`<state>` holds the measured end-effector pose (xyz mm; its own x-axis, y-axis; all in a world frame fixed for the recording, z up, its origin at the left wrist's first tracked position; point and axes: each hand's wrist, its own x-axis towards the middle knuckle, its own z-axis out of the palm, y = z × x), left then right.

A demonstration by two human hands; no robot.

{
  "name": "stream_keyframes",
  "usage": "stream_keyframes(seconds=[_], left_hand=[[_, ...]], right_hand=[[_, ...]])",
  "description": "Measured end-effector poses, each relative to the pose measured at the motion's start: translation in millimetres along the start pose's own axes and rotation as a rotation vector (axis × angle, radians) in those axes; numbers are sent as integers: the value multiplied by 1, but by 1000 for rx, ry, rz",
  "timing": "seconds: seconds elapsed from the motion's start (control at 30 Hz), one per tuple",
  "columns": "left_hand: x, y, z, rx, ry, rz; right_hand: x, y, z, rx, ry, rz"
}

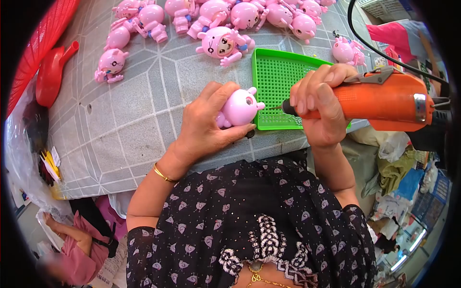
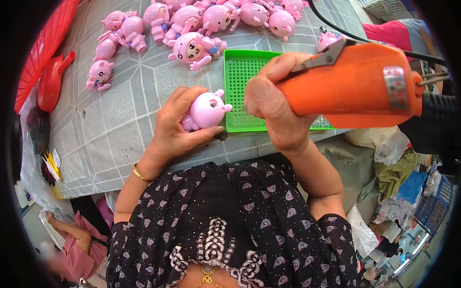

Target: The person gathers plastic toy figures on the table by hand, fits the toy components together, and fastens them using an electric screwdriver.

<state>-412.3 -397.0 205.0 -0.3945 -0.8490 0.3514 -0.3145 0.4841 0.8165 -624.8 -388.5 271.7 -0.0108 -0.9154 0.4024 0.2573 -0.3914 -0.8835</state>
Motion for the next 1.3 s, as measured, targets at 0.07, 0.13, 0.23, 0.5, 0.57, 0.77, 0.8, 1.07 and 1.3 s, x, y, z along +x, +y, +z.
stream_keyframes(seconds=[0.07,0.13,0.23,0.5,0.57,0.77,0.8,1.07,1.3], left_hand=[[0,1,0,6,-8,-3],[1,1,0,15,-12,-4],[1,6,-3,13,-56,-58],[1,4,-4,6,-100,-121],[1,4,-4,3,-94,-121],[2,5,-4,2,-97,-116],[2,5,-4,2,-97,-116],[1,4,-3,16,-95,-119],[1,5,-3,9,-98,-131]], right_hand=[[-6,4,0,-42,-26,21],[-9,6,1,-38,-40,36],[-11,8,2,-30,-57,50],[-12,14,3,-41,-66,52],[-12,15,3,-47,-80,62],[-16,21,4,-47,-65,46],[-16,21,4,-42,-53,50],[-7,11,-1,-13,-65,24],[12,-16,7,266,-1,-31]])
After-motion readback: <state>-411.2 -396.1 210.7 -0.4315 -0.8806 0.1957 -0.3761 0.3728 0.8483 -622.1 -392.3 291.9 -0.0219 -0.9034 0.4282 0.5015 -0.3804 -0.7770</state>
